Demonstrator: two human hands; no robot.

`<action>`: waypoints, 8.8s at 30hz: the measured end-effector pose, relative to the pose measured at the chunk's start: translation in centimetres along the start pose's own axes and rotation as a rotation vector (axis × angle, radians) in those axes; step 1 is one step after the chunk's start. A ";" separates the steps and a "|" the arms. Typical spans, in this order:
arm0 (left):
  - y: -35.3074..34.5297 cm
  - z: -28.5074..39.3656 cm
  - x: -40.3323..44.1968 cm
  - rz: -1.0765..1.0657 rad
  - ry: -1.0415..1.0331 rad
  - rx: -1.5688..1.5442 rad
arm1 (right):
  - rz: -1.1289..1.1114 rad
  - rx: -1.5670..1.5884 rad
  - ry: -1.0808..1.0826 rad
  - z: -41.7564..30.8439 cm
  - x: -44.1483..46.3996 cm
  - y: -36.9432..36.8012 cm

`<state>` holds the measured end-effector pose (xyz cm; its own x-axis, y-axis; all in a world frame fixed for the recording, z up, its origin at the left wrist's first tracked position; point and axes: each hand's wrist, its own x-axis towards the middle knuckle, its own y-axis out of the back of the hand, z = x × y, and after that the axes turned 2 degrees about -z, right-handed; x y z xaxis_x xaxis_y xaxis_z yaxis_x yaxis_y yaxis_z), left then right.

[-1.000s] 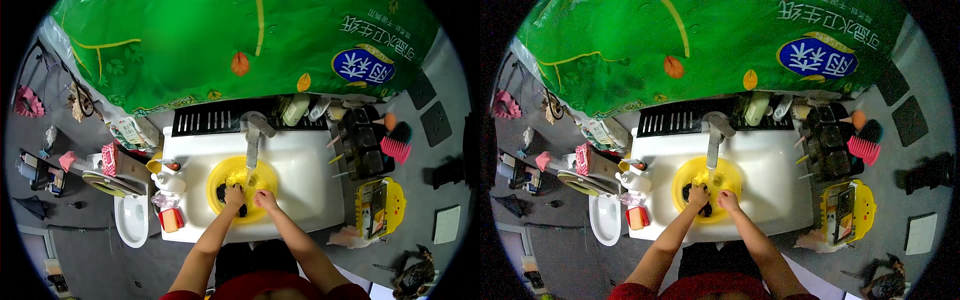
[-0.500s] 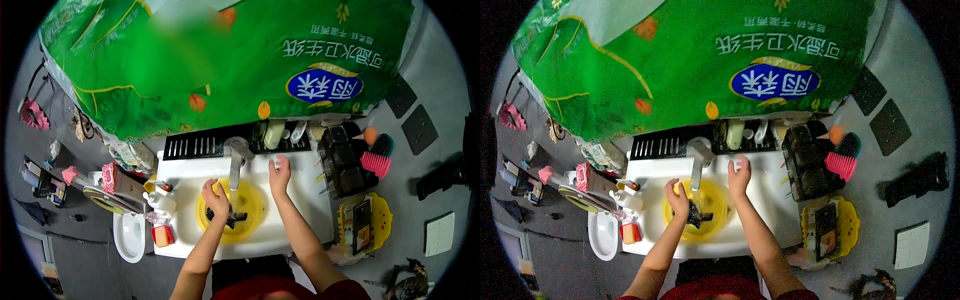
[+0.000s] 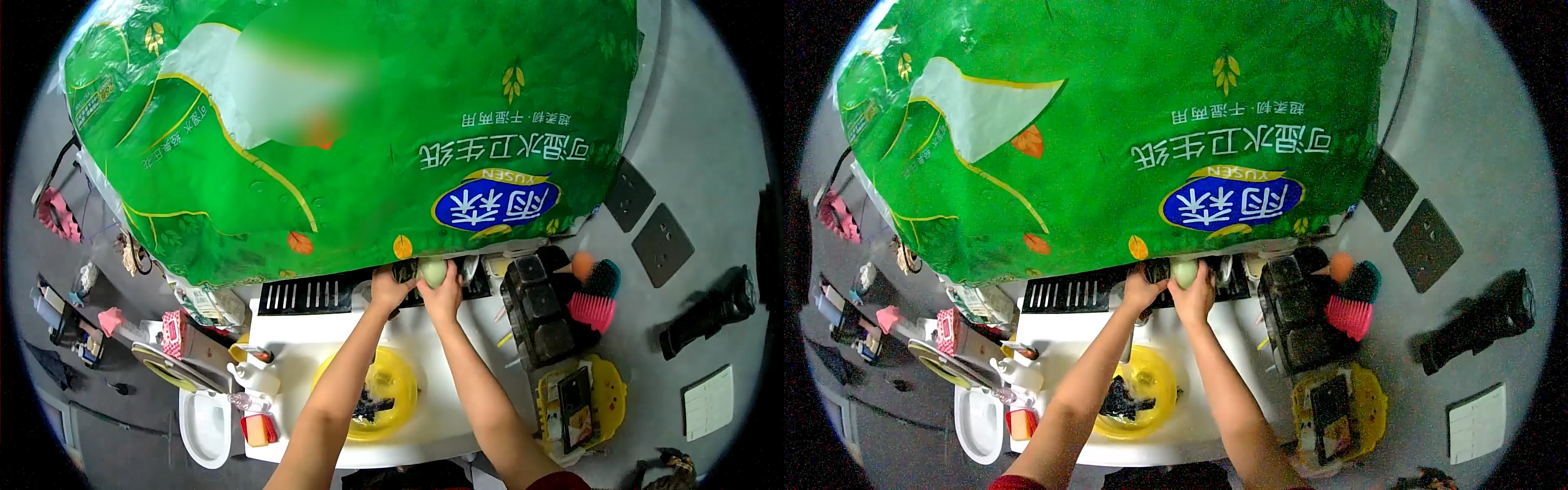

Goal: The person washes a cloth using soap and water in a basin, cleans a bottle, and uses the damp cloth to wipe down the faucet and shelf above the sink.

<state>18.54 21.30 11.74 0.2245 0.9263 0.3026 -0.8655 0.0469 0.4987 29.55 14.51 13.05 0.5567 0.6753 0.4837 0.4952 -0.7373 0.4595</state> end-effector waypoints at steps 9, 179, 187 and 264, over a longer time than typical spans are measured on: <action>2.4 5.9 -6.3 0.146 -0.309 -0.075 | 0.206 0.296 -0.009 0.7 -7.1 5.4; 20.8 -8.4 -29.8 -0.505 0.004 0.148 | -1.434 -0.090 -0.447 -10.0 -23.3 1.5; 20.9 -7.6 -29.9 -0.479 0.061 0.045 | -1.090 0.155 0.033 -10.0 -25.3 1.5; 8.0 -3.4 -25.9 -0.196 -0.018 -0.088 | 0.238 0.168 -0.067 6.4 -5.0 1.8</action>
<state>4.25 -1.07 5.12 0.3997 0.8894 0.2217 -0.8402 0.2588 0.4765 31.93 9.68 6.69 0.7108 0.4845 0.5100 0.4456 -0.8711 0.2065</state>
